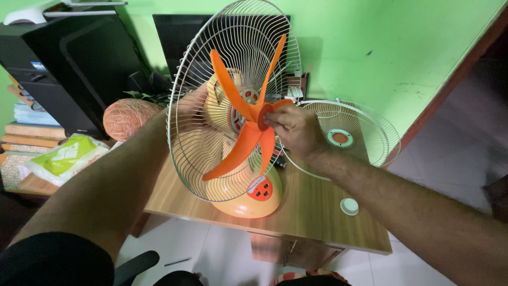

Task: The person attaches an orange fan blade to the motor hub of a table fan and secures it with a white plastic nut. The person then places the front wire cage over the blade and aligns it with the fan base.

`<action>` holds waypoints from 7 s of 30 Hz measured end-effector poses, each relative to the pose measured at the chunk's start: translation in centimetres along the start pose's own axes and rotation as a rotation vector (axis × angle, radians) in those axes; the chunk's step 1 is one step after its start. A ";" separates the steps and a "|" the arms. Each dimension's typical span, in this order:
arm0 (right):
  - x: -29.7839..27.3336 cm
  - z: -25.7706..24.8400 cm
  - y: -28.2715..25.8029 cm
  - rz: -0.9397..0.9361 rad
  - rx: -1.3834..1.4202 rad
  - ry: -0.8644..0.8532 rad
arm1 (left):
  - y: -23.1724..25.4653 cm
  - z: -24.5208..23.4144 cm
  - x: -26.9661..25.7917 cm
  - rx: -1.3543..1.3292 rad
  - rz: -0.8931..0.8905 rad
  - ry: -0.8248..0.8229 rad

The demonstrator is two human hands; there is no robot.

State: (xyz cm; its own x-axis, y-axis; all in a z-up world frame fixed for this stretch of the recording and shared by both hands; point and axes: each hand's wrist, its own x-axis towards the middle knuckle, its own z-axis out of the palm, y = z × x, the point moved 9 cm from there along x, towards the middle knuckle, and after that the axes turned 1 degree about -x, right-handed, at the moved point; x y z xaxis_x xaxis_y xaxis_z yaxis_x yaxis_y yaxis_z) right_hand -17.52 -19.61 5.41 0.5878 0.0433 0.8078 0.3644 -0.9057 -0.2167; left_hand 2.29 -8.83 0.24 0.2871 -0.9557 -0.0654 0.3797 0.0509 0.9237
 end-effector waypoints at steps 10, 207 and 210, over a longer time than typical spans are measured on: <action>0.1 1.3 2.9 0.374 0.161 -0.102 | -0.4 -1.3 1.2 -0.024 0.045 -0.062; -3.5 7.2 9.5 0.638 0.831 -0.221 | 0.8 13.1 -7.8 1.357 -0.079 1.308; -0.9 2.5 9.4 0.273 0.370 -0.072 | 1.7 13.2 -7.3 1.403 -0.108 1.247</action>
State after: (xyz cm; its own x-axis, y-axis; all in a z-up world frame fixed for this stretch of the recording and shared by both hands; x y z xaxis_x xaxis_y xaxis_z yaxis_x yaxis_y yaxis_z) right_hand -12.80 -27.11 1.29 0.7420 -0.1349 0.6567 0.4149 -0.6770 -0.6078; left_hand -10.79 -5.57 7.26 0.9502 -0.1735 0.2589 -0.2780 -0.8475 0.4521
